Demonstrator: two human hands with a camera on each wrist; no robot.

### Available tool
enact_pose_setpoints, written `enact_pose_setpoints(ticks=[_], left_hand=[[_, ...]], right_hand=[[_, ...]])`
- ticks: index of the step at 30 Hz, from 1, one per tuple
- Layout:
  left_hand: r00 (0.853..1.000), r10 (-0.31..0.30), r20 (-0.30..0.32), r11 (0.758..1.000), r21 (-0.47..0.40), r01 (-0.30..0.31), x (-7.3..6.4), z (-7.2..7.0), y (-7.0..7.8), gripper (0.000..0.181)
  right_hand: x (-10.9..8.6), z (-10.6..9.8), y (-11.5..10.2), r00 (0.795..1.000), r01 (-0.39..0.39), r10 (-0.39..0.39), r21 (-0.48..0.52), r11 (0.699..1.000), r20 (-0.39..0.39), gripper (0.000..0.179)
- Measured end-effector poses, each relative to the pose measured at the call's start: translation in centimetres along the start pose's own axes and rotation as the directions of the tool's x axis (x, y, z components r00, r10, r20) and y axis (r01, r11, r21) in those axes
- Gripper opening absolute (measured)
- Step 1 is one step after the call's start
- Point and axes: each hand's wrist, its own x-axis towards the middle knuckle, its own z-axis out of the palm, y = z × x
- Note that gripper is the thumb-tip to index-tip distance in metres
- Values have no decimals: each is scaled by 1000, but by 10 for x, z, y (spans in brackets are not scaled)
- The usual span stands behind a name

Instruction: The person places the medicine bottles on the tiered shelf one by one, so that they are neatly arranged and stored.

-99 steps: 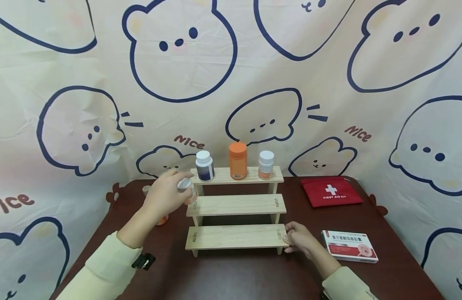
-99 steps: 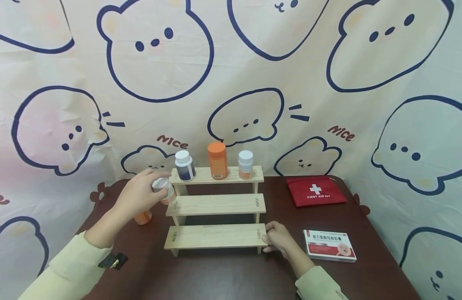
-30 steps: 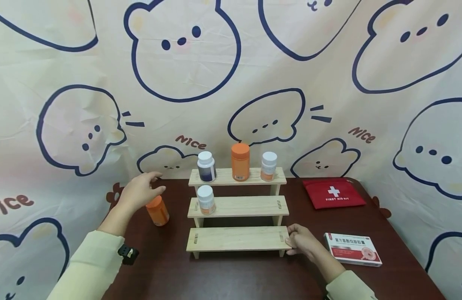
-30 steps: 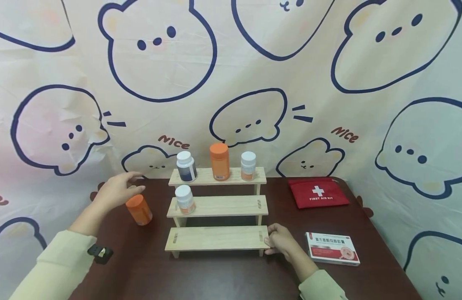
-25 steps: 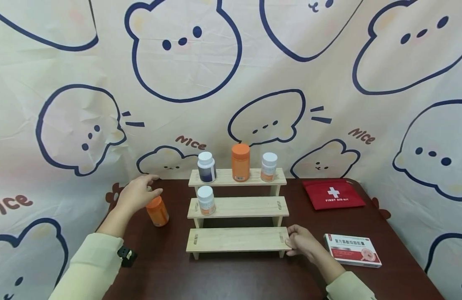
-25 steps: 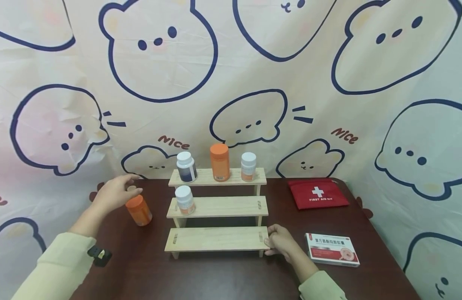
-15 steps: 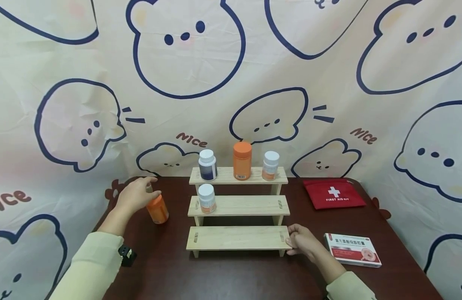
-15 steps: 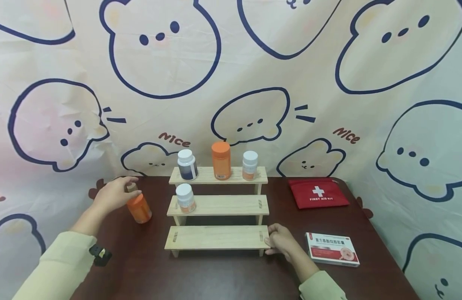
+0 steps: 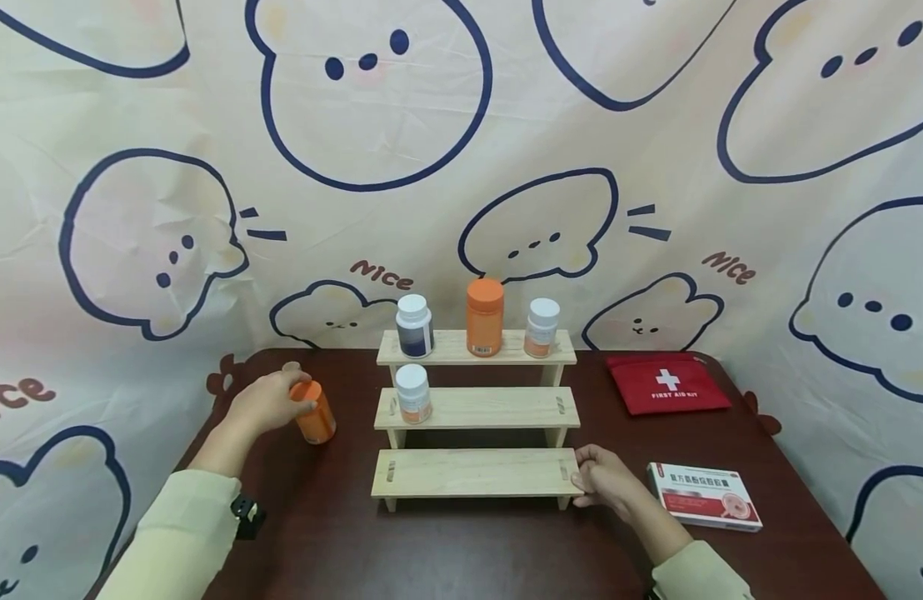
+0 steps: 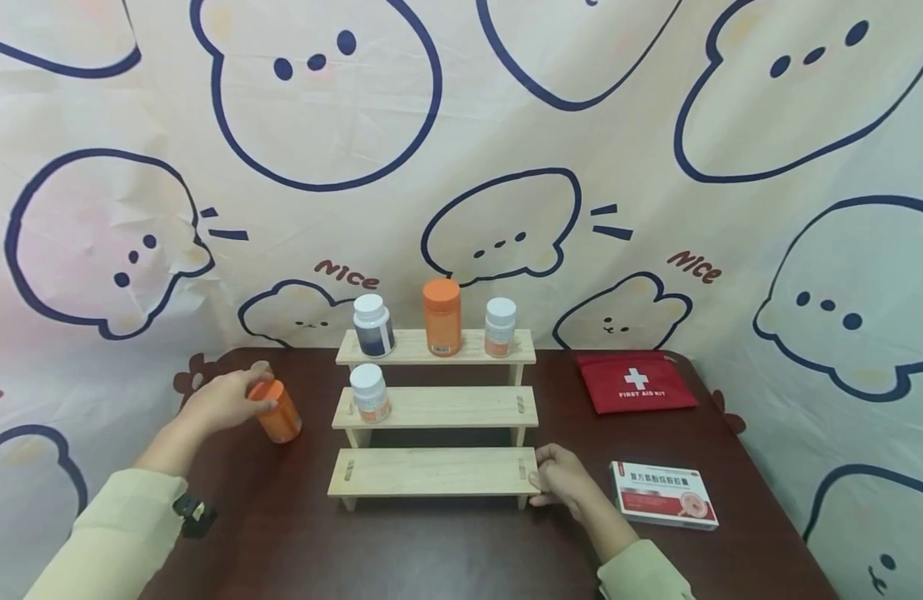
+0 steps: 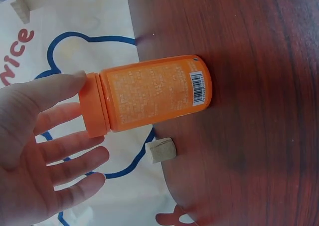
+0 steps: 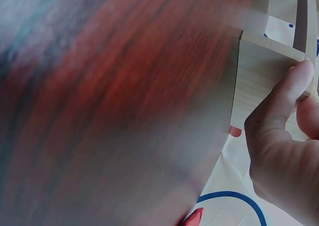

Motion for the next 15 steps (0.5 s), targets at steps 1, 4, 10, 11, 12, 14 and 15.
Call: enact_pose_setpoints(ticks=[1,4,10,11,12,14,15], left_hand=[[1000,2,-5,1000,0,-2,1,1,0,56],[1000,10,-15,1000,-2,-10,3,4,0,57],[1000,-14,-13,1000,12,14,6,9,3,60],[1000,-18,-16,1000,14,19,6,9,3,60],[1000,-24,-18,1000,15,24,6,10,4,59],[999,-36,-19,999,15,37,5,9,6,58],[999,-40,-17,999,16,41,3,9,6,57]], right_hand=[[0,0,0,1000,-1,1,-1,1000,0,35],[1,0,0,1000,-3,3,-2,1000,-1,35],[0,-1,2,1000,-5,5,11,1000,11,35],[0,-1,2,1000,-6,6,12,1000,14,35],[0,-2,2,1000,-5,5,11,1000,17,36],[0,-3,1,1000,-9,9,8,1000,22,36],[1,-3,1,1000,-11,11,7,1000,25,36]])
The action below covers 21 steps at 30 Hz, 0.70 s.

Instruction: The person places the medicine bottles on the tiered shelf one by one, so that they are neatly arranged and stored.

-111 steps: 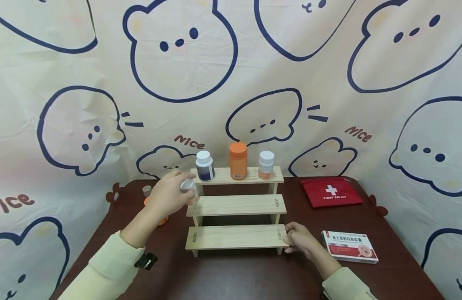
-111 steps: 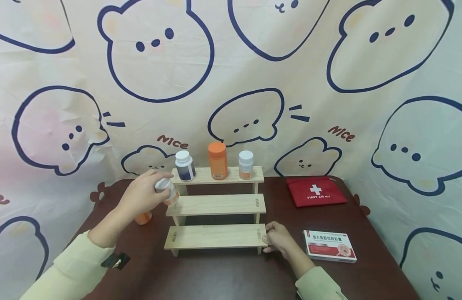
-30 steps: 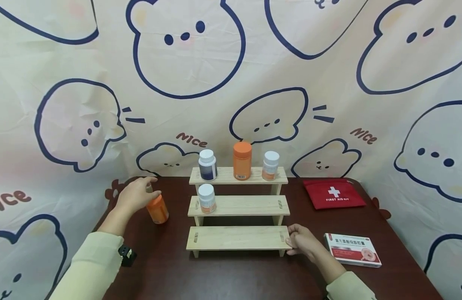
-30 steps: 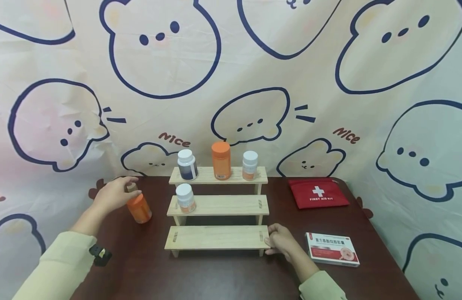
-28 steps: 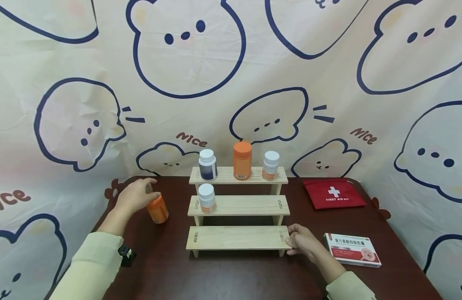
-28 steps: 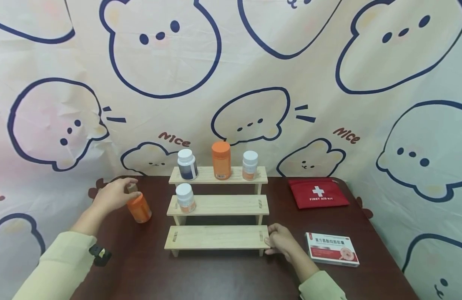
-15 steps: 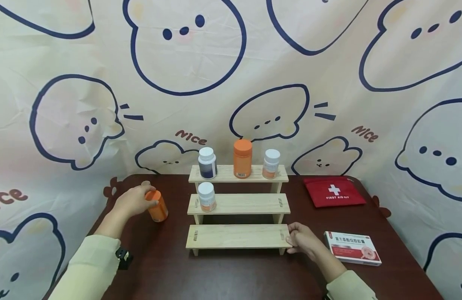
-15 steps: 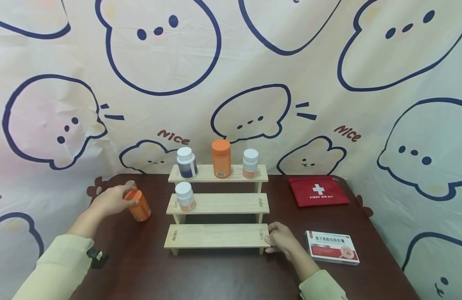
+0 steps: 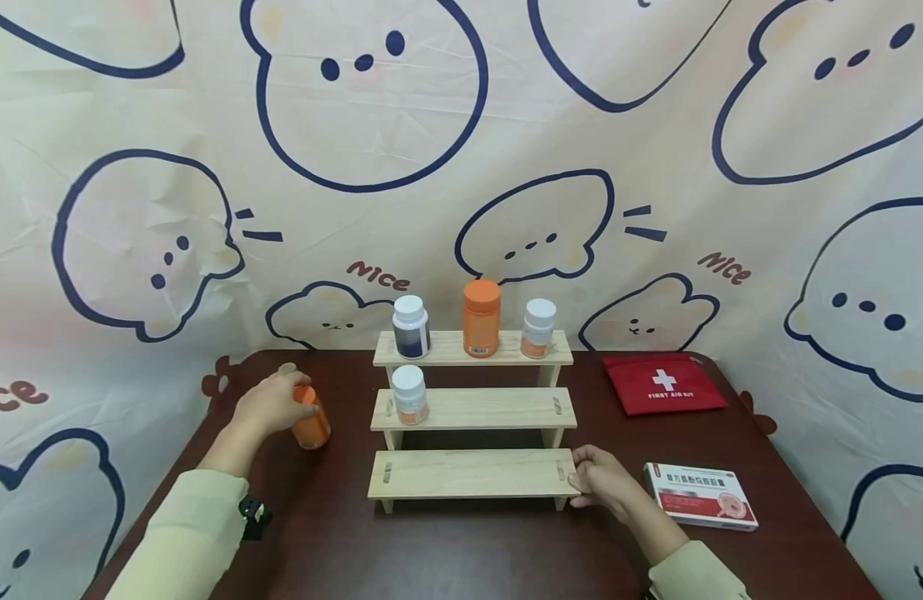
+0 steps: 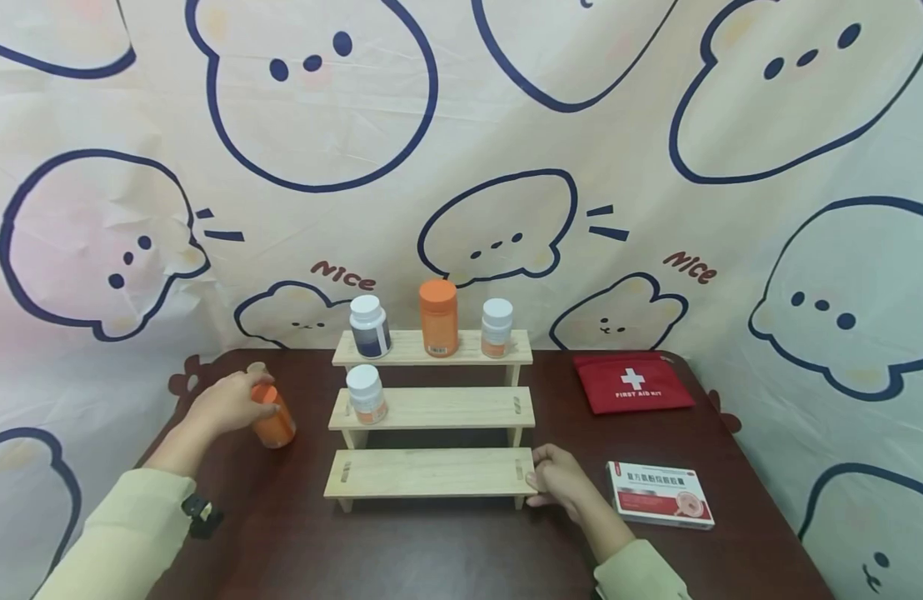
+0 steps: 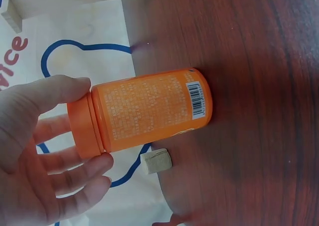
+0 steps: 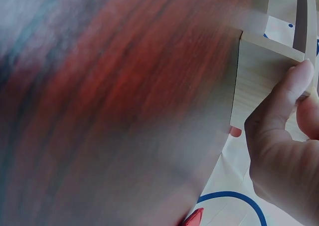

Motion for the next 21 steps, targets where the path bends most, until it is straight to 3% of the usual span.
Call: enact_pose_setpoints(ticks=[5,11,21], left_hand=[[1000,-9,8,1000,4,9,-8,-4,2,55],[999,7,-43,1000,5,-6,-19,-17,8,56],[993,47,-110,999,18,-45,-42,-46,40,57]], right_hand=[[1,0,1,1000,-8,8,5,1000,-8,36],[1,2,1,1000,4,-3,13,1000,-21,34],[2,1,1,999,-6,7,22,1000,-34,34]])
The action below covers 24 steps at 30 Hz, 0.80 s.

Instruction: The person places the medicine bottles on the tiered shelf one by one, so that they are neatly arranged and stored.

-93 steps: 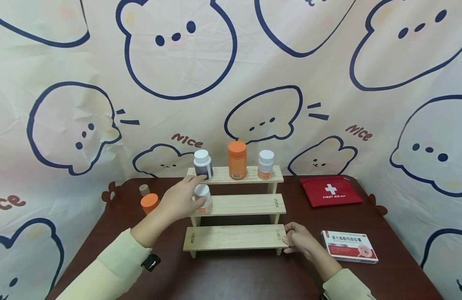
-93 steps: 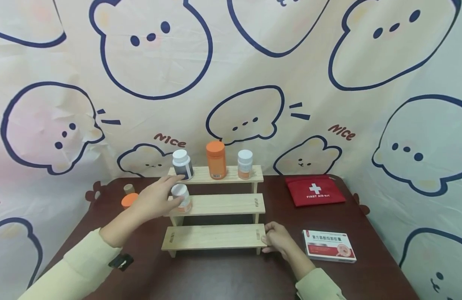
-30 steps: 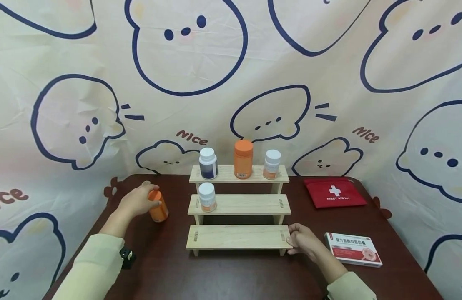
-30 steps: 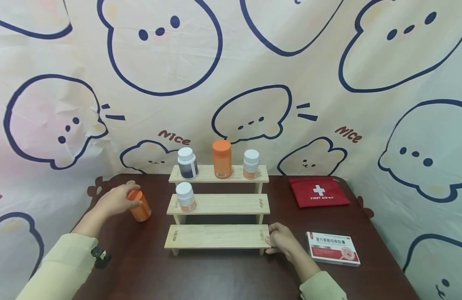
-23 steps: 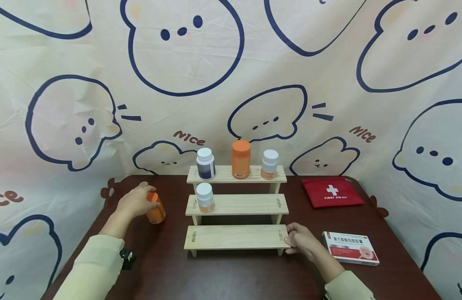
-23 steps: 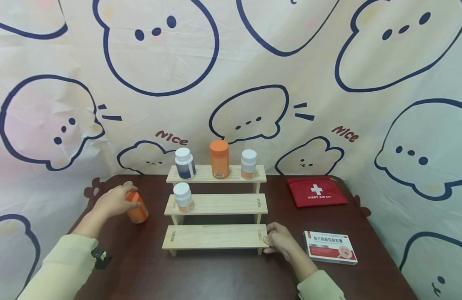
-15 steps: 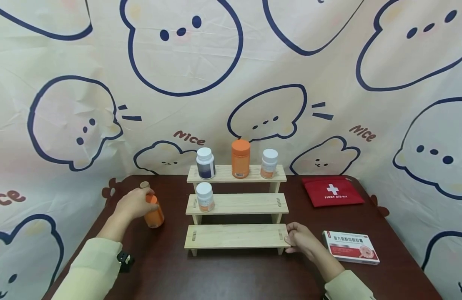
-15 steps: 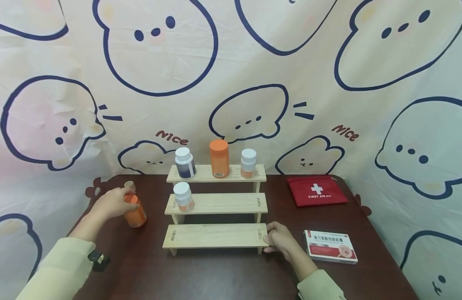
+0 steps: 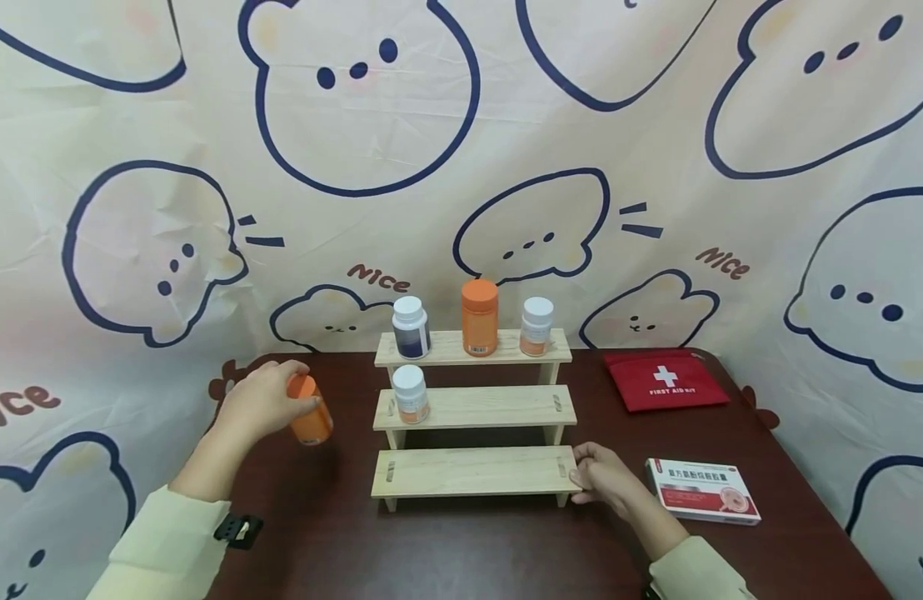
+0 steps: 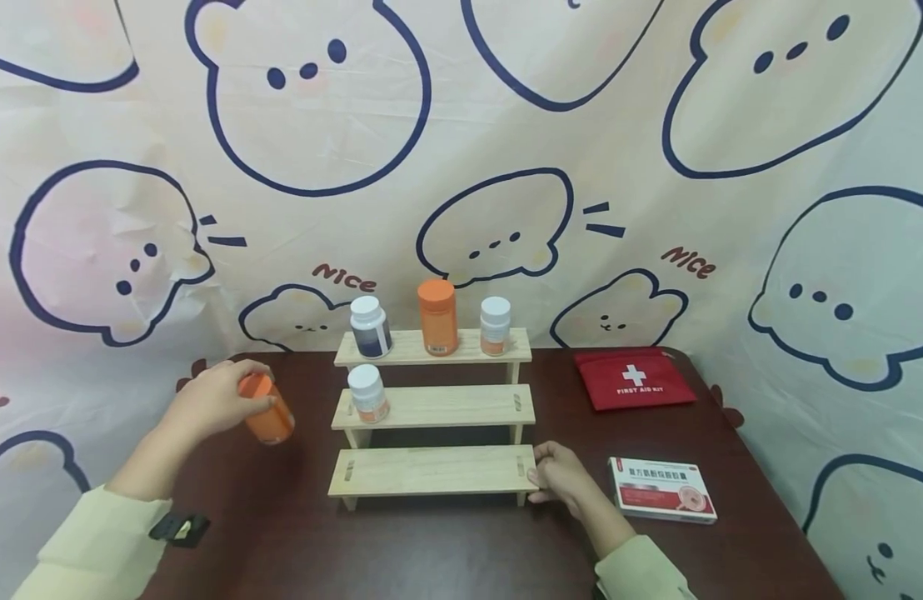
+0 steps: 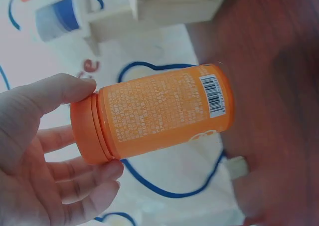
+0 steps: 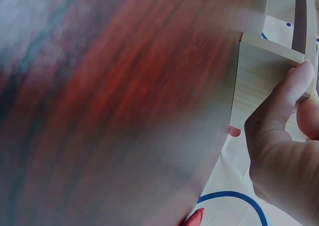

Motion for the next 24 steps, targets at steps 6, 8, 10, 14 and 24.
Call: enact_pose_setpoints(ticks=[6,8,10,14,24], left_hand=[[999,27,-43,999,34,-26,-13,-20,24,55],[998,32,-49,999,42,-30,-17,-27,32,55],[997,39,-61,998,47,-36,-22,-34,39,55],[992,66,-108,997,56,-60,-29,-48,55,54],[976,156,-152,988,24,-154,-30,-62,93,51]], right_hand=[[-2,1,-2,1000,5,-5,-1,1000,7,34],[-2,1,-2,1000,8,-8,-6,1000,11,35],[-2,1,-3,1000,9,-9,-6,1000,14,35],[0,0,-3,999,23,-23,-4,1000,25,36],[-1,-1,2,999,35,-36,33,999,17,34]])
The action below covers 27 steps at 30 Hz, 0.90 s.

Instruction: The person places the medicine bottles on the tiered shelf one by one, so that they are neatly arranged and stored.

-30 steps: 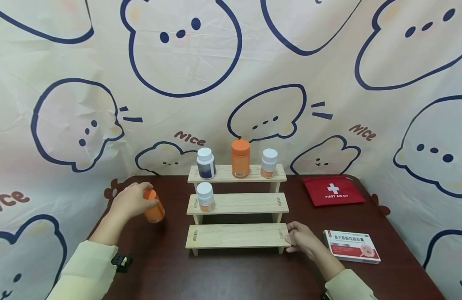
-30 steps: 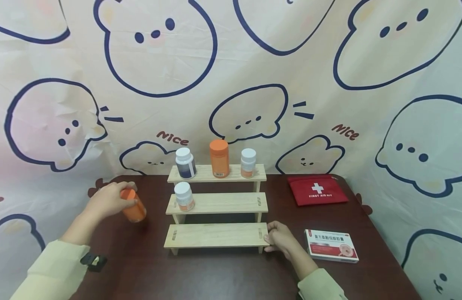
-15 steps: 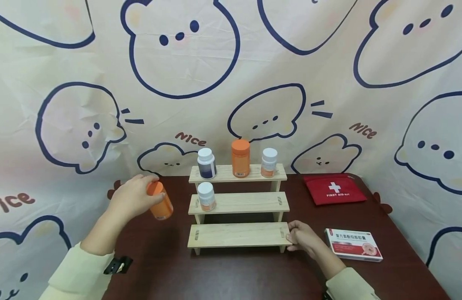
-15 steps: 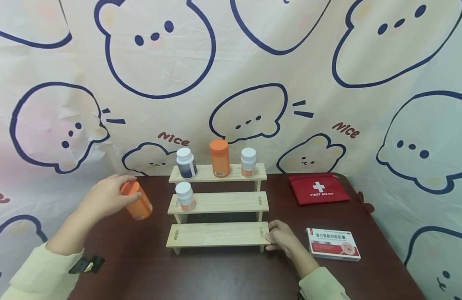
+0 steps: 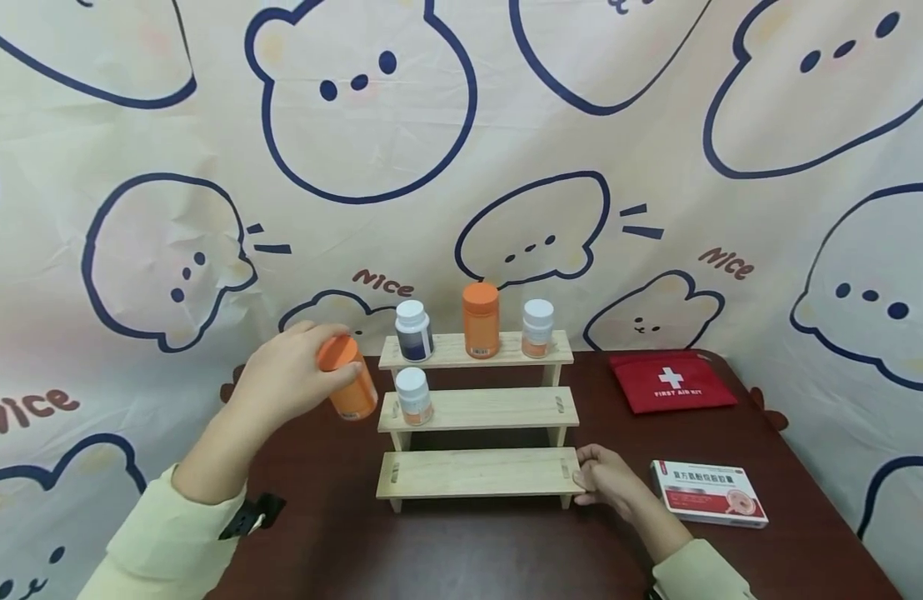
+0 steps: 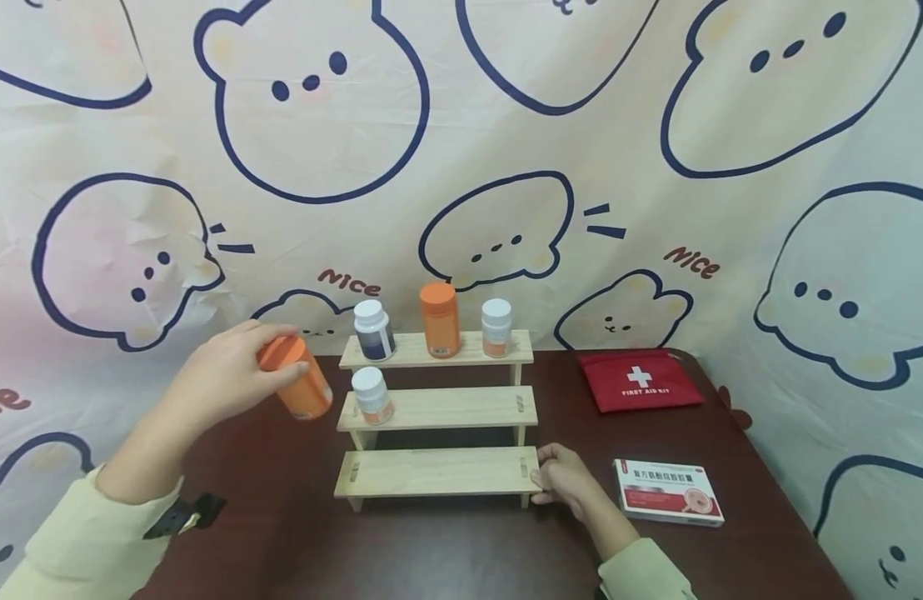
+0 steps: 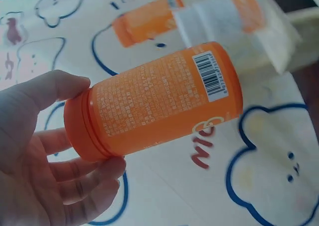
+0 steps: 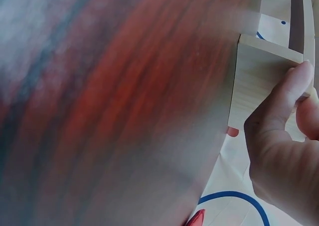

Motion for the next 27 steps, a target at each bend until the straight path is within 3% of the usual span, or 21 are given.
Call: enact_pose_setpoints(ticks=[6,12,21,27], left_hand=[[996,83,-18,994,-76,-84,13,0,17,48],[989,142,34,982,-129,-137,27,7,45,50],[978,197,70,965,-187,-181,42,34,73,44],[958,258,122,944,-240,-224,50,53,83,45]], right_hand=[[2,-1,-2,1000,11,-11,-17,1000,4,35],[-2,0,1,1000,9,-9,-10,1000,12,36],[-4,5,3,1000,14,-14,-60,998,6,33],[-3,2,-3,1000,6,-7,-64,998,-15,32]])
